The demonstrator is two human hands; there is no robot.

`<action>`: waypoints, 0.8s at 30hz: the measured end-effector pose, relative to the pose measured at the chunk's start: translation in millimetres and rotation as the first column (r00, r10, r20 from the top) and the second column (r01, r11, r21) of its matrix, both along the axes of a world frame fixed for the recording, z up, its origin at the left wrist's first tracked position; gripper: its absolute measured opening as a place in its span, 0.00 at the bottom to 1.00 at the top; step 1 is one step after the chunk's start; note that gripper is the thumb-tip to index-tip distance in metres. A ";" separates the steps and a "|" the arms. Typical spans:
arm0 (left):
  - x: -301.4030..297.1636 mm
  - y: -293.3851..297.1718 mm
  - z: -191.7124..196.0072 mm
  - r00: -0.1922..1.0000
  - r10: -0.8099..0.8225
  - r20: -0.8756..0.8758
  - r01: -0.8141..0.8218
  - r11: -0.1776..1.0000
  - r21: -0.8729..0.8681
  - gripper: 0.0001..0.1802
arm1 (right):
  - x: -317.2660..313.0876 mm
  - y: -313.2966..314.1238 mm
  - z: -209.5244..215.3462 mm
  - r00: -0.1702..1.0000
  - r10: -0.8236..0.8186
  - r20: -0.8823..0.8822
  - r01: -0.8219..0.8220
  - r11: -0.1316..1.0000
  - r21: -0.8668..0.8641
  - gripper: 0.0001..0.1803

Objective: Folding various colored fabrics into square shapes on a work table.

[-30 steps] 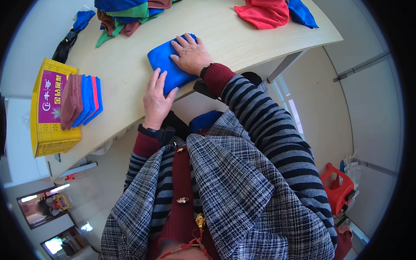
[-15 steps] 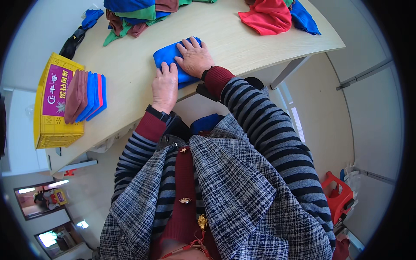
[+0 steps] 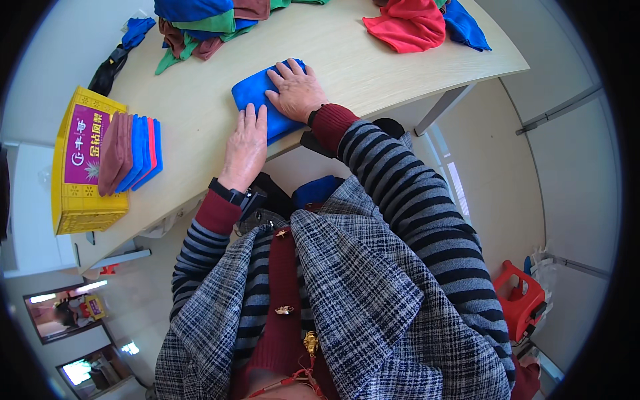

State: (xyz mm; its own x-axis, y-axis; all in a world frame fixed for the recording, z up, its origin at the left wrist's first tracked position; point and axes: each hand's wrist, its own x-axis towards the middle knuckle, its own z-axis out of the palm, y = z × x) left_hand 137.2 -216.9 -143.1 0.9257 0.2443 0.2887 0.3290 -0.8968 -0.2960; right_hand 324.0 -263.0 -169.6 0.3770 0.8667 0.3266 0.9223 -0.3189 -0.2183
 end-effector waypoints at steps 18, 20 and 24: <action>36.4 64.5 -15.7 0.979 0.043 0.199 0.043 0.912 -0.409 0.36 | -1.8 2.0 -1.7 1.000 0.011 0.021 -0.011 0.999 0.030 0.32; 40.6 67.1 -22.8 0.981 0.054 0.186 0.026 0.914 -0.405 0.36 | 0.7 0.4 -1.4 1.000 0.005 0.014 -0.006 1.000 0.022 0.32; 39.9 76.9 -23.9 0.985 0.144 0.098 -0.092 0.908 -0.408 0.37 | 0.7 -1.5 2.7 1.000 0.019 0.003 -0.019 0.999 0.049 0.31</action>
State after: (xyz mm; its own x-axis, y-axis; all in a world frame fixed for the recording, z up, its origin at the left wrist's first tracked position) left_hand 177.1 -140.0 -167.0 0.8465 0.4684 0.2530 0.4501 -0.8835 0.1296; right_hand 324.7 -264.6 -166.8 0.3600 0.8566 0.3696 0.9285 -0.2906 -0.2310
